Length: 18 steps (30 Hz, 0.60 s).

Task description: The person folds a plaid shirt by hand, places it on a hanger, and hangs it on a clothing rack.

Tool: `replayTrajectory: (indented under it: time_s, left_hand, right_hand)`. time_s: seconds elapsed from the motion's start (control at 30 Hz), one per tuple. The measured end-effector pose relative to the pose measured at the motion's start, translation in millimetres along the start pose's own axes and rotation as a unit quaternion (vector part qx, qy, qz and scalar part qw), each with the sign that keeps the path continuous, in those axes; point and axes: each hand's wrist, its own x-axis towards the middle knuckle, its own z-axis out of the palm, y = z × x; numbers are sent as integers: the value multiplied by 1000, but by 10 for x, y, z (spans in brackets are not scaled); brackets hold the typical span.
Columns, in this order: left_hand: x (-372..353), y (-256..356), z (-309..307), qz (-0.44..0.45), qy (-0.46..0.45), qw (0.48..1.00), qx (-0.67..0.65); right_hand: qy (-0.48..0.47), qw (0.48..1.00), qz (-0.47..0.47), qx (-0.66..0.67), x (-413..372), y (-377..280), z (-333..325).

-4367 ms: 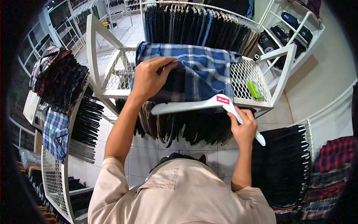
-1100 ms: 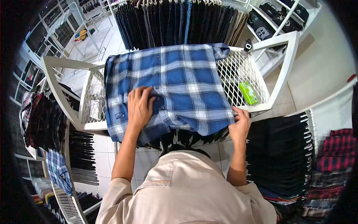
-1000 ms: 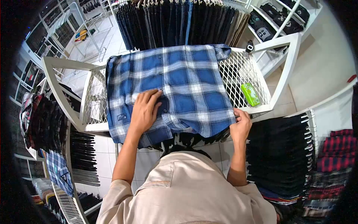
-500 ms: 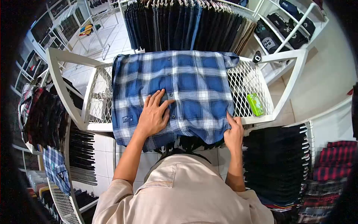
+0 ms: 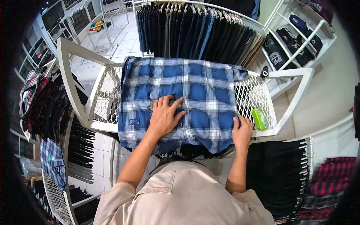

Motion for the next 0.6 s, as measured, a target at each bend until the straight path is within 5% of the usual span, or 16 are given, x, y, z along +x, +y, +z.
replayTrajectory:
  time_s: [0.2, 0.33, 0.47, 0.6]
  left_hand:
    - [0, -60, 55, 34, -2, 999, 5]
    - [-10, -94, 126, 11, -53, 998, 7]
    - [2, -131, 150, 11, -93, 996, 4]
    - [5, -140, 150, 17, -80, 997, 2]
  right_hand:
    - [-58, 996, -11, 59, -62, 14, -162]
    - [6, 988, 57, 146, -78, -8, 55]
    - [129, 985, -9, 118, -57, -67, 315]
    - [83, 996, 36, 20, 71, -269, 222]
